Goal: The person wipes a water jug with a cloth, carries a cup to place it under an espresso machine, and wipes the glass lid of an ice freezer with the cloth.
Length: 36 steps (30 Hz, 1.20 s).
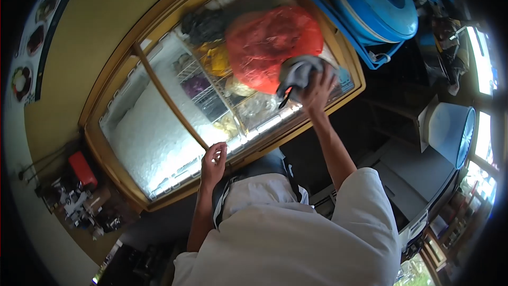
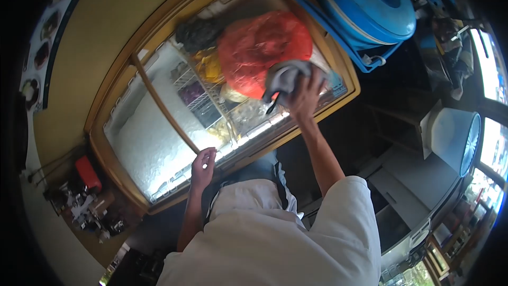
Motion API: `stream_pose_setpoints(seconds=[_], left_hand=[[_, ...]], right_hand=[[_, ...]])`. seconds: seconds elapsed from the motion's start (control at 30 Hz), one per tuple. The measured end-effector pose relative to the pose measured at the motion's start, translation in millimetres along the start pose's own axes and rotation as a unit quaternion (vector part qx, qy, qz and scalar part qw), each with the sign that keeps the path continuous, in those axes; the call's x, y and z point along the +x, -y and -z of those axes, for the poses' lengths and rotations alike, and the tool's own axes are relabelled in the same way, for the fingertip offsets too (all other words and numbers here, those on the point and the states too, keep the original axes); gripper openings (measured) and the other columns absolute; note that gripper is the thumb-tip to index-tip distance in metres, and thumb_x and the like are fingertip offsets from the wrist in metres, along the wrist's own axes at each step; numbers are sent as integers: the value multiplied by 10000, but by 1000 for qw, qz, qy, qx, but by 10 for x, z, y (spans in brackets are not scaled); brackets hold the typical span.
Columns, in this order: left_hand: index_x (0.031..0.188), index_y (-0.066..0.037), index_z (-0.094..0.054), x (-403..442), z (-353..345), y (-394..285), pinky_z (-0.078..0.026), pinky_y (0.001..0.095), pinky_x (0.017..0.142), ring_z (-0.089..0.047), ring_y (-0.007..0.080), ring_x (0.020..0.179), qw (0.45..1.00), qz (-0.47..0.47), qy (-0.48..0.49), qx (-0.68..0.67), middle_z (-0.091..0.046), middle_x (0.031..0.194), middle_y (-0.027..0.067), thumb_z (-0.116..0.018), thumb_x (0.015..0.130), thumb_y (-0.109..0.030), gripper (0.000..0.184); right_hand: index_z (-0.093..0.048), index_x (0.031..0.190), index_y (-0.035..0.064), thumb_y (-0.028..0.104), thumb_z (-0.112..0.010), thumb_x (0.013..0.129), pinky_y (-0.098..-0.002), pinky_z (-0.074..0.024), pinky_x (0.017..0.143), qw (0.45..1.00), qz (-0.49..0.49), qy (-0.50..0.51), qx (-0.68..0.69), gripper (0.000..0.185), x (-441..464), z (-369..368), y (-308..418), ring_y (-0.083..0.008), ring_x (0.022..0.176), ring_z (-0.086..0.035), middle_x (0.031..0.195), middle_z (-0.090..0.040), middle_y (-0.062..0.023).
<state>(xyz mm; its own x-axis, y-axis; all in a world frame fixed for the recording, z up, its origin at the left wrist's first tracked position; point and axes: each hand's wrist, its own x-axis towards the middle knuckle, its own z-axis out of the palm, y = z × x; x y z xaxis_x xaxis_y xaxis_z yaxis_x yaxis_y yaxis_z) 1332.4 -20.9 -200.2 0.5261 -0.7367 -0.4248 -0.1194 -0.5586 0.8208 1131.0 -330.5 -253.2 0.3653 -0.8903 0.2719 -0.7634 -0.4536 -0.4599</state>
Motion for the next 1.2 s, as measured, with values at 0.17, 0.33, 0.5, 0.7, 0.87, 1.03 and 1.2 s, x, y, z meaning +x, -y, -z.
stream_pose_setpoints(seconds=[0.17,0.33,0.5,0.7,0.87,1.03,1.2], left_hand=[[1156,-38,-664,-74,70,149,-508,267,667,-671,123,837,999,-40,-11,-11,-711,1020,79,-620,994,-141,196],[1129,-34,-684,-157,215,166,-514,312,715,-664,185,819,996,-85,14,16,-708,1032,120,-628,974,-126,189],[1149,-39,-675,-353,480,329,-530,351,871,-675,216,1018,998,-64,-16,-15,-694,1092,107,-611,985,-135,201],[1265,-39,-595,-566,627,760,-532,372,915,-643,263,1098,986,-1,-95,-136,-647,1215,136,-615,999,-237,332],[1474,-43,-359,-559,899,896,-491,360,959,-554,195,1237,916,170,-107,-348,-598,1280,132,-632,992,-368,642],[1263,22,-515,-587,1165,1048,-496,298,791,-623,140,946,913,143,-174,-339,-667,1082,113,-671,956,-317,483],[1125,-9,-540,-767,1528,1214,-500,301,726,-596,120,905,848,71,-257,-459,-632,1022,67,-661,947,-235,312]], right_hand=[[-531,1126,-4,272,-627,938,-688,-208,1097,999,36,-22,0,347,-470,-383,552,-508,1380,-329,1413,-379,-379],[-549,1055,60,241,-668,844,-688,-148,1151,910,341,193,133,302,-775,-372,897,-427,1436,-333,1471,-404,-306],[-525,1146,18,181,-588,905,-634,-241,1079,996,50,-61,35,298,-140,-578,930,-486,1347,-358,1418,-427,-286],[-553,1142,33,232,-526,1004,-653,-138,1150,962,186,140,144,244,-1163,-941,2014,-440,1367,-365,1350,-489,-265],[-592,1274,1,112,-545,971,-639,-164,1171,868,290,340,217,326,-1846,-729,2808,-372,1425,-395,1464,-487,-205],[-543,1334,-52,15,-527,942,-533,-385,1086,852,268,358,271,398,-2028,-592,3231,-421,1294,-510,1343,-554,-265],[-564,1320,-74,38,-542,976,-444,-520,934,889,246,277,269,362,-1920,-457,3592,-429,1134,-600,1288,-558,-310]])
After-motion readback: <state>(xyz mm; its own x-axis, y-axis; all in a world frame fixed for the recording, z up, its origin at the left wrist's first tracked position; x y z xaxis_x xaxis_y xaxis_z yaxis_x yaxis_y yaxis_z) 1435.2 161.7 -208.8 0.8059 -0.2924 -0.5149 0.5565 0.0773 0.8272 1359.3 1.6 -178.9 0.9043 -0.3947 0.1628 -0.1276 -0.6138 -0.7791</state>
